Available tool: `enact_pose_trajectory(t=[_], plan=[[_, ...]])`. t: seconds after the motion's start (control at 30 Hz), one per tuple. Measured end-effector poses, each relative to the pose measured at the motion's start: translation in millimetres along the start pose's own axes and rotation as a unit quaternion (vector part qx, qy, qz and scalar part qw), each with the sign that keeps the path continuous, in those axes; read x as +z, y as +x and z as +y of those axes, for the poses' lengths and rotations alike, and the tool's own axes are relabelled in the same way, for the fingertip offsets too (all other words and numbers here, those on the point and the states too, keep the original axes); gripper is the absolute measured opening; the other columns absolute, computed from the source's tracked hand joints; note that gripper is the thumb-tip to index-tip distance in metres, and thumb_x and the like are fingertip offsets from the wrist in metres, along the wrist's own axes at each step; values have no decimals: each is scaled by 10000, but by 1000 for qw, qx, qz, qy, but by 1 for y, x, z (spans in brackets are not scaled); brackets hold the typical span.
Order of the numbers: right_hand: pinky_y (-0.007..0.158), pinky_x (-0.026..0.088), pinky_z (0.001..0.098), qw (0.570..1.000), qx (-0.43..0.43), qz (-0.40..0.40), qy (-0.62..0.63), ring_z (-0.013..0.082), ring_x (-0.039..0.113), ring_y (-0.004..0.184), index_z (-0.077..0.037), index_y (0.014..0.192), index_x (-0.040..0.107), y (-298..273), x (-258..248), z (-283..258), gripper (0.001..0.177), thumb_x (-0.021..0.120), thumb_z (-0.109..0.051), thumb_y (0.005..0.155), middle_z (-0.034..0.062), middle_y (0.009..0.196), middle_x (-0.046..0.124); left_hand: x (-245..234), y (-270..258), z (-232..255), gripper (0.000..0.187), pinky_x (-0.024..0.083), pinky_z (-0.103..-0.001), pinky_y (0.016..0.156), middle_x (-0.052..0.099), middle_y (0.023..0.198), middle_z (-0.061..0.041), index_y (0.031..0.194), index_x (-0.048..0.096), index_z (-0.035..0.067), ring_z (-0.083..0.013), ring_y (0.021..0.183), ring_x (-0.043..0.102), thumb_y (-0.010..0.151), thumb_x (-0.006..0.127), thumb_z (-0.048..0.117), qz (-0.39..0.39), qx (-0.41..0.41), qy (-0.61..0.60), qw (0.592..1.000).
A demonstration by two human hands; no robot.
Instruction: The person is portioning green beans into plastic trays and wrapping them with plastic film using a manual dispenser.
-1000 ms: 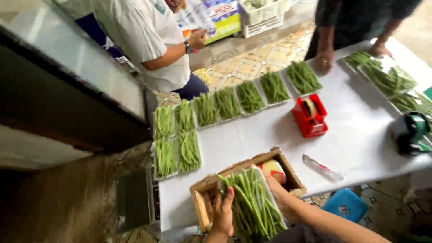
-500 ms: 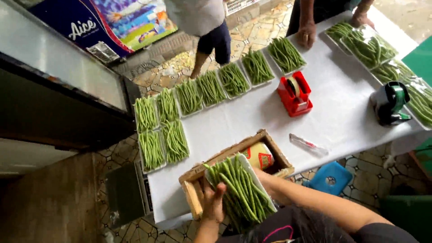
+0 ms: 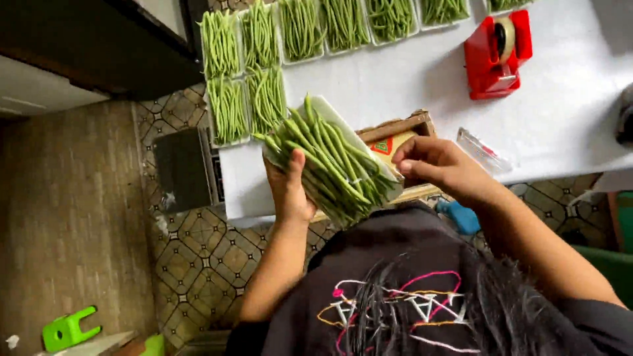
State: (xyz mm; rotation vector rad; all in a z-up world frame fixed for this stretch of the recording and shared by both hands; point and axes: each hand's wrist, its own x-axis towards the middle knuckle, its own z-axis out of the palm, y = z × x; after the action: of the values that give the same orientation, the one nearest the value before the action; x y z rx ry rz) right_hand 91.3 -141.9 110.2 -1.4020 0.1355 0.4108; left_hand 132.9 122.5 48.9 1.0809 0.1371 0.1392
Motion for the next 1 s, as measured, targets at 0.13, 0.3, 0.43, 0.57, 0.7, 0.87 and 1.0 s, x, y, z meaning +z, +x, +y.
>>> enact_pose_trajectory(t=[0.13,0.3,0.43,0.57,0.7,0.87,1.0], plan=[[672,561,324,999,-14,7,-32,170,604,709,16,1009,714,5,9,3,225,775,-174,905,94,751,612,14,-3,11,745,493,-468,1097,504,1420,-75,1545,354,199,-155,1258,491,938,783,243,0,25,-16,1000],[579,558,302,999,-16,33,-17,161,593,634,0,949,709,10,13,12,148,768,-132,921,85,724,591,15,-1,20,749,497,-437,1099,524,1391,-58,1517,387,211,-151,1254,515,908,822,243,6,39,5,999],[582,605,324,995,-10,38,88,162,626,679,19,943,656,12,17,17,177,746,-131,920,90,751,612,17,2,24,747,492,-459,1109,504,1414,-69,1529,365,211,-174,1271,511,923,801,249,13,32,-2,999],[684,549,278,989,-92,16,115,158,647,714,17,936,651,21,11,41,127,715,-93,936,103,738,658,18,-3,29,792,482,-488,1107,487,1450,-105,1548,336,203,-217,1291,512,915,802,295,26,15,12,999],[804,521,385,978,-189,-5,-83,228,638,806,-44,908,726,37,-4,46,137,722,-176,944,93,781,653,43,-8,66,987,344,-500,1198,343,1592,-185,1620,212,127,-317,1473,367,857,789,370,124,-74,120,982],[739,470,278,985,-126,-89,-79,116,574,785,-122,918,544,20,10,14,258,557,-352,1034,13,850,622,23,3,51,771,537,-484,942,635,1286,-125,1410,472,109,-319,1172,628,711,747,285,109,-87,42,989],[762,520,295,976,-128,-107,-137,137,661,794,-101,931,539,15,12,-4,175,521,-207,1069,26,837,693,13,9,43,523,561,-499,944,678,1229,-101,1320,569,115,-297,1137,656,823,707,205,116,-73,41,990]])
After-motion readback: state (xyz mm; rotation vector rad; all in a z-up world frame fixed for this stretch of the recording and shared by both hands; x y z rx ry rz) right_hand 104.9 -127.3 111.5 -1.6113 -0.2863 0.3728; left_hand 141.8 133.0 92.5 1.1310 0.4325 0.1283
